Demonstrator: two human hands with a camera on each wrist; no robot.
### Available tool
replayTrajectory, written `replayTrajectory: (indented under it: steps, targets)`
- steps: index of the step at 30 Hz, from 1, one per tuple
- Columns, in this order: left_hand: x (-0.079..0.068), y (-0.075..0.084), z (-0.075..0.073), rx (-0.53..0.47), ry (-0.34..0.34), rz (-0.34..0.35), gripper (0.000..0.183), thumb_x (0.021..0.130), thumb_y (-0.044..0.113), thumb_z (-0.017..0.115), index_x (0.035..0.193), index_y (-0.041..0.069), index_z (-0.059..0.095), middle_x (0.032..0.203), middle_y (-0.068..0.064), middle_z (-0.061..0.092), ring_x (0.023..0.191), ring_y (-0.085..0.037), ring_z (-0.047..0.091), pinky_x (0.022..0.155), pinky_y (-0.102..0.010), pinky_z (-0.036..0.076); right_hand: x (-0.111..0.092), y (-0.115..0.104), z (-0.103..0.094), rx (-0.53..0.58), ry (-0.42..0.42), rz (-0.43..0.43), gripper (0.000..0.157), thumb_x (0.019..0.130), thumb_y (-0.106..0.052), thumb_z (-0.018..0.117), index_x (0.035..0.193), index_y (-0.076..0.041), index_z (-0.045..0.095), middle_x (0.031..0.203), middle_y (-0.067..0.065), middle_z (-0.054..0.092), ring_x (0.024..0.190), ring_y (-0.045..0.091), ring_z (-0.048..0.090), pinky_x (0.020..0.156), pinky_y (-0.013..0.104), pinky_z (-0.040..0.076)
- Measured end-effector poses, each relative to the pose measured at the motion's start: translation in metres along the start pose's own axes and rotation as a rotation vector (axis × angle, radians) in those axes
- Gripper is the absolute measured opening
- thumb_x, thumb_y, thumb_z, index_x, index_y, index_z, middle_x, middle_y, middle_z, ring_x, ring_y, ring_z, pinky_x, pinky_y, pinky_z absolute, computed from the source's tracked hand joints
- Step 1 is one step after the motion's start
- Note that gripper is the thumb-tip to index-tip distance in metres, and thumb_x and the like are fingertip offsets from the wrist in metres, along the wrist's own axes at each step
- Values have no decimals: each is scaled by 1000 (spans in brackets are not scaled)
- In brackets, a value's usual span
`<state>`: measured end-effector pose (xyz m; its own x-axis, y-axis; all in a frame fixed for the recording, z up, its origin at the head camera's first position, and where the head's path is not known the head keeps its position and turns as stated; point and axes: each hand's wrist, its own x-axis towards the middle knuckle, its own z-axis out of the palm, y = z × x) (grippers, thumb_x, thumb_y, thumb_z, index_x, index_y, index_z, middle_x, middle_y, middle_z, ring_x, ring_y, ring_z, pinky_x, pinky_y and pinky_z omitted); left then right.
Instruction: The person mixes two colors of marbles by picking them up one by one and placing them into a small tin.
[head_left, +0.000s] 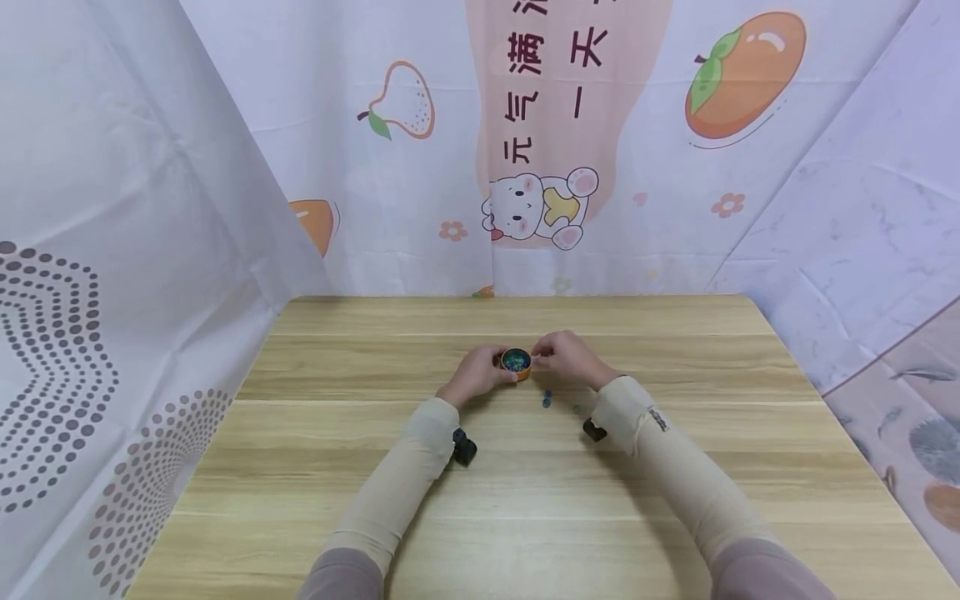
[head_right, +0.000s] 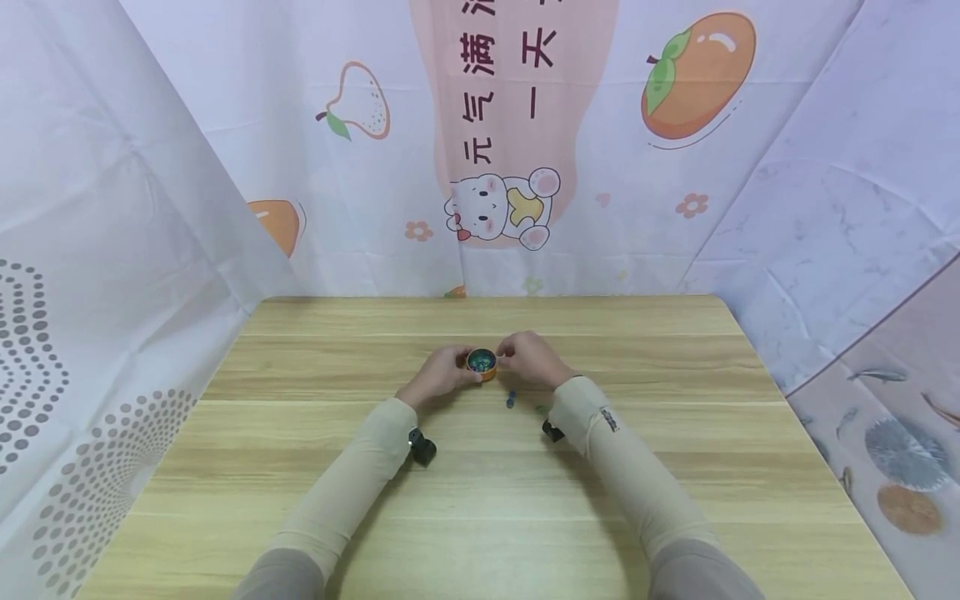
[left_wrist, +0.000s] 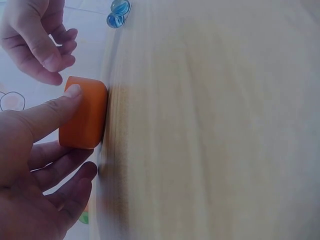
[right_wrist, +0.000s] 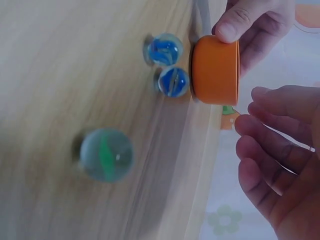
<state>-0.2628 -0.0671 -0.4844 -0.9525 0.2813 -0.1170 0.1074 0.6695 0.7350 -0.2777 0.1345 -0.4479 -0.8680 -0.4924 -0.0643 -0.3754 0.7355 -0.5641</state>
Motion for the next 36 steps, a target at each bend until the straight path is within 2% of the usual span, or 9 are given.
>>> replayTrajectory:
  steps: [6, 13, 22, 29, 36]
  targets:
    - [0, 1, -1, 9, -4, -4, 49, 84, 24, 77, 128, 7, 62, 122, -9, 66, 110, -23, 61, 97, -40, 48, -3, 4, -2, -23, -26, 7, 18, 93, -13, 63, 104, -3, 73, 102, 12, 73, 93, 23, 67, 84, 40, 54]
    - [-1, 2, -2, 25, 3, -13, 55, 84, 25, 77, 132, 5, 59, 127, -12, 64, 116, -26, 58, 101, -42, 46, -8, 5, -2, -61, -26, -50, 18, 90, -7, 62, 101, -1, 74, 103, 14, 74, 94, 25, 68, 82, 40, 55]
    - [0, 2, -1, 41, 1, -17, 59, 84, 26, 78, 135, 5, 57, 134, -12, 61, 124, -27, 55, 105, -43, 43, -17, 4, -6, -89, -158, -80, 17, 92, -6, 62, 102, -1, 75, 103, 14, 74, 95, 25, 68, 85, 40, 55]
    - [0, 1, -1, 42, -4, -26, 59, 84, 27, 77, 135, 6, 57, 134, -12, 60, 125, -27, 54, 106, -43, 43, -20, 8, -6, -74, -202, -124, 14, 91, -9, 66, 99, -4, 76, 99, 9, 75, 89, 19, 67, 80, 36, 55]
    - [-1, 2, -1, 30, -2, -21, 57, 85, 26, 77, 134, 6, 58, 130, -12, 62, 120, -27, 57, 103, -43, 44, -22, 9, -5, -50, -251, -152, 16, 88, -2, 65, 98, -7, 77, 98, 6, 76, 90, 19, 69, 81, 34, 56]
